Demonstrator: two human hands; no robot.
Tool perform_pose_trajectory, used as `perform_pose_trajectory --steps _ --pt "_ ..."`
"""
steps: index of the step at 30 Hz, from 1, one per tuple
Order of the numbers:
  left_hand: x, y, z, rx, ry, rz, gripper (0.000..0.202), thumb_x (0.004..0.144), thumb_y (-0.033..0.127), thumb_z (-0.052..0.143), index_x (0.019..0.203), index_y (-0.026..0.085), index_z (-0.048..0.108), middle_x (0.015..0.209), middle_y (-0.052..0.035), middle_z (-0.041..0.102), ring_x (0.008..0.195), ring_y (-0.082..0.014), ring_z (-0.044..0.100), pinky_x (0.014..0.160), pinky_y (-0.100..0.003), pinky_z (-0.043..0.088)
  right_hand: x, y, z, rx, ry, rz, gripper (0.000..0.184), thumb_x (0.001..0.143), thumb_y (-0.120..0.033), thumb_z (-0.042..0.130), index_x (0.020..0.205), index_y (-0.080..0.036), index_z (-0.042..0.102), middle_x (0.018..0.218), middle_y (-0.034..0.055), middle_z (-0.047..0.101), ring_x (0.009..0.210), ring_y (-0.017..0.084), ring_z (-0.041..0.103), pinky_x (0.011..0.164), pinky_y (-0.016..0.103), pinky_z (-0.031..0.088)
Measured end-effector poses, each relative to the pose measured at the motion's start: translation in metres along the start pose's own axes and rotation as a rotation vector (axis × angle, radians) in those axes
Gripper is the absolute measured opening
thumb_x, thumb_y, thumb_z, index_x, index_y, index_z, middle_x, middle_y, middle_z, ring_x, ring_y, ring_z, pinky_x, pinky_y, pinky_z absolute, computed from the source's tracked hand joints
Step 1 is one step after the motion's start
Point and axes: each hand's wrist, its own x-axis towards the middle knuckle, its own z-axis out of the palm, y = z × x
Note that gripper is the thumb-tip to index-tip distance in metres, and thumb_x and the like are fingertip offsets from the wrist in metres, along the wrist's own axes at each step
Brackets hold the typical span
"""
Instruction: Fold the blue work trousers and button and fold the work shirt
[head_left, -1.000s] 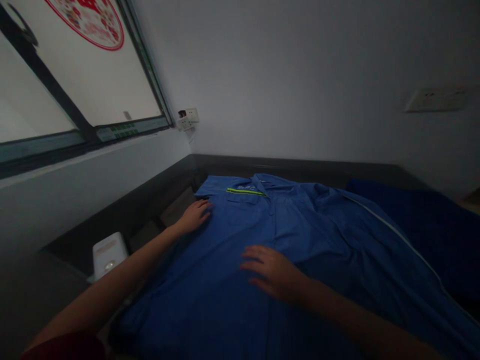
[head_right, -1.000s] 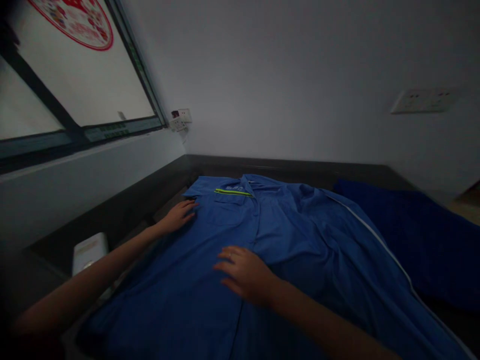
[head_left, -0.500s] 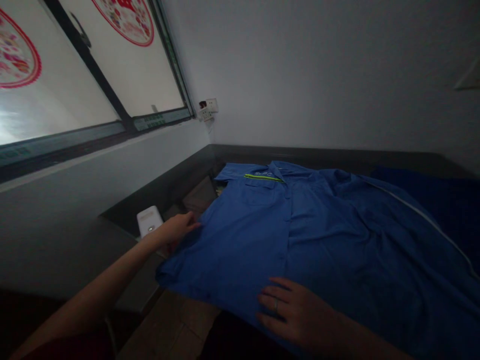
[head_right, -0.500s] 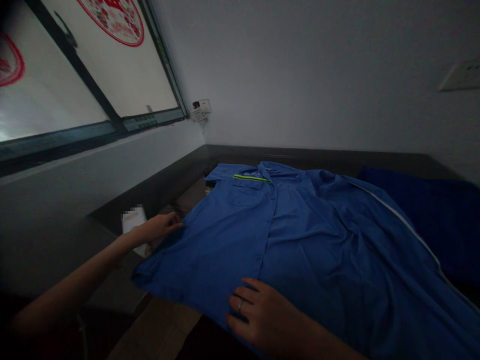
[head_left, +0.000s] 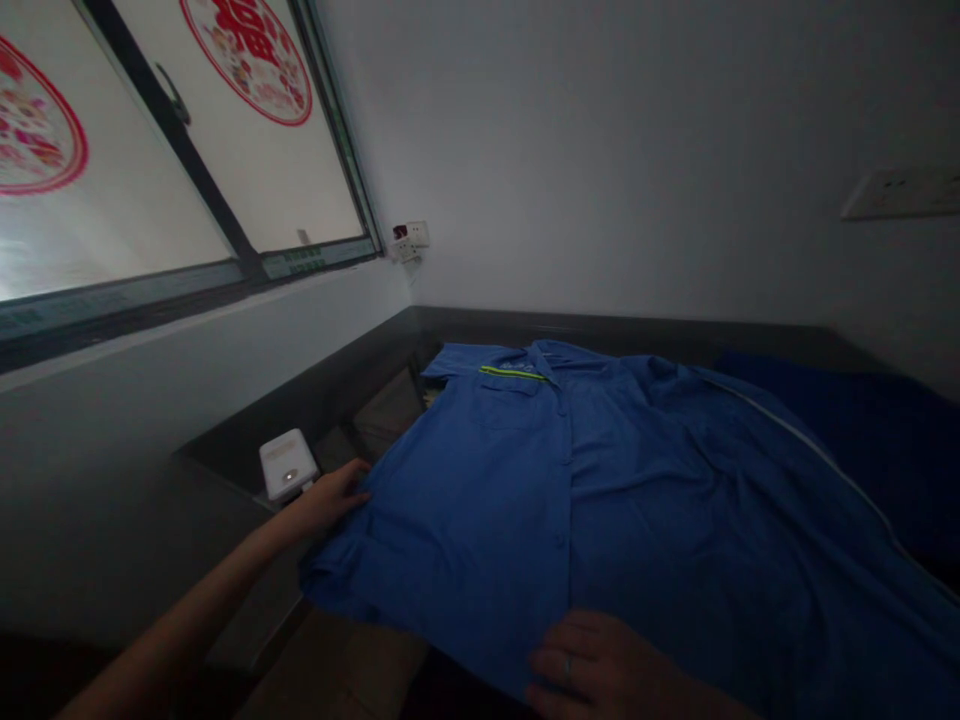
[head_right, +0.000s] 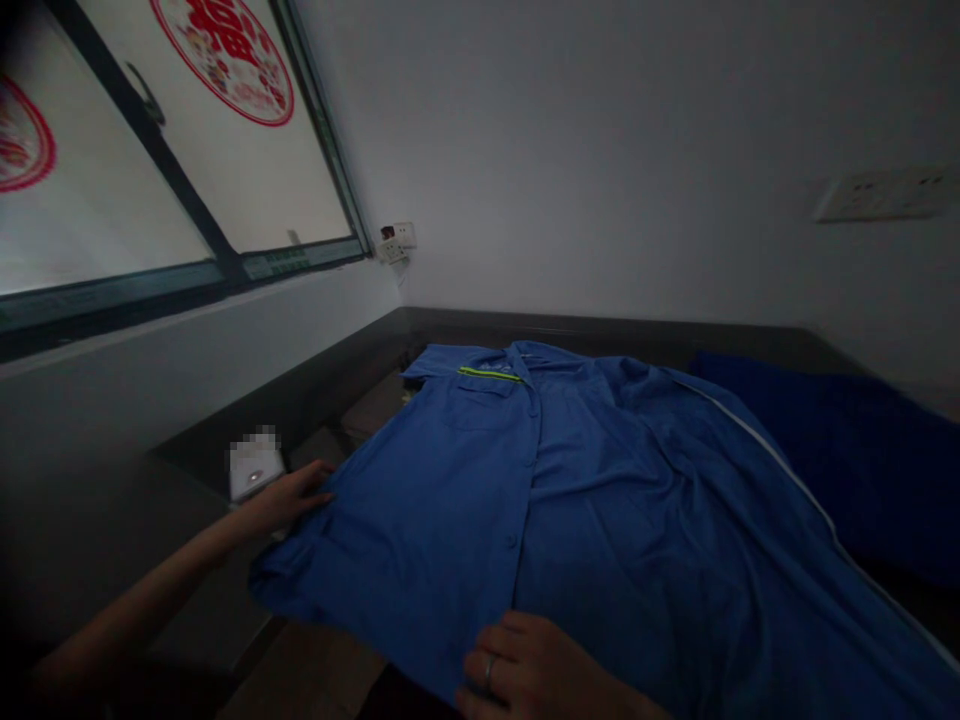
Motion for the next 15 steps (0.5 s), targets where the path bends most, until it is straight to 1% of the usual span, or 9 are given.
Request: perform_pose_trajectory --steps 3,5,6,8,10,11,12,14,15 --pt "0.001 -0.005 -0.001 0.036 -0.035 -0.003 0.042 0.076 0.036 0.051 0.116 0.021 0.048 0.105 -0.0079 0.068 0.093 -0.0232 0.066 0.082 -0.032 0.050 -0.002 0.002 0.012 -0.003 -0.015 -0.020 0.011 0.094 -0.019 0.054 0.089 -0.020 0.064 0.072 -0.0012 0.066 0.065 0.013 0.057 0.056 0.026 0.041" --pt "0.003 -0.007 0.000 0.080 -0.032 -0.004 0.048 0.077 0.036 0.051 0.122 0.021 0.046 0.107 -0.0098 0.067 0.094 -0.0249 0.066 0.083 -0.034 0.049 -0.002 0.003 0.011 0.013 -0.029 -0.028 0.012 0.094 -0.022 0.055 0.086 -0.022 0.064 0.074 -0.0023 0.065 0.065 0.013 0.056 0.056 0.026 0.040" --pt "0.003 -0.006 0.000 0.111 -0.006 0.001 0.051 0.077 0.036 0.051 0.124 0.021 0.045 0.111 -0.0112 0.066 0.096 -0.0261 0.065 0.085 -0.036 0.049 -0.002 0.004 0.008 0.023 -0.031 -0.021 0.013 0.094 -0.025 0.055 0.085 -0.022 0.064 0.076 -0.0022 0.065 0.067 0.013 0.056 0.056 0.026 0.040" --pt "0.002 -0.001 0.000 0.185 0.099 0.038 0.054 0.077 0.038 0.052 0.127 0.021 0.045 0.118 -0.0134 0.062 0.102 -0.0285 0.062 0.090 -0.038 0.046 -0.001 0.006 -0.003 0.053 -0.023 0.031 0.016 0.094 -0.033 0.055 0.085 -0.022 0.064 0.084 0.0000 0.067 0.074 0.015 0.057 0.061 0.027 0.043" --pt "-0.003 0.011 0.000 0.230 0.190 0.110 0.049 0.078 0.041 0.050 0.124 0.021 0.049 0.121 -0.0136 0.058 0.105 -0.0291 0.060 0.094 -0.039 0.044 -0.001 0.013 -0.017 0.090 -0.025 0.139 0.019 0.094 -0.037 0.054 0.093 -0.021 0.066 0.096 0.0046 0.067 0.085 0.017 0.059 0.072 0.029 0.047" --pt "-0.008 0.017 0.001 0.225 0.183 0.155 0.044 0.080 0.044 0.048 0.118 0.022 0.053 0.118 -0.0127 0.059 0.103 -0.0283 0.060 0.094 -0.038 0.044 -0.001 0.017 -0.023 0.101 -0.028 0.202 0.020 0.094 -0.036 0.054 0.098 -0.020 0.066 0.101 0.0070 0.066 0.092 0.019 0.059 0.077 0.031 0.047" --pt "-0.013 0.024 0.003 0.206 0.133 0.200 0.038 0.082 0.045 0.047 0.111 0.023 0.057 0.113 -0.0112 0.061 0.100 -0.0269 0.061 0.092 -0.036 0.044 -0.001 0.023 -0.027 0.104 -0.033 0.258 0.020 0.093 -0.034 0.054 0.102 -0.019 0.066 0.106 0.0088 0.066 0.097 0.021 0.059 0.082 0.034 0.048" --pt "-0.023 0.034 0.010 0.158 -0.043 0.270 0.029 0.084 0.046 0.046 0.096 0.024 0.060 0.100 -0.0080 0.065 0.091 -0.0244 0.063 0.085 -0.033 0.047 -0.003 0.035 -0.030 0.078 -0.074 0.374 0.021 0.092 -0.027 0.056 0.109 -0.019 0.065 0.115 0.0112 0.063 0.106 0.025 0.057 0.087 0.039 0.048" --pt "-0.028 0.036 0.014 0.146 -0.133 0.284 0.025 0.084 0.044 0.046 0.090 0.024 0.060 0.094 -0.0068 0.066 0.086 -0.0236 0.063 0.081 -0.032 0.048 -0.005 0.040 -0.029 0.062 -0.110 0.429 0.024 0.091 -0.026 0.058 0.113 -0.019 0.064 0.119 0.0120 0.062 0.110 0.026 0.055 0.089 0.042 0.048"
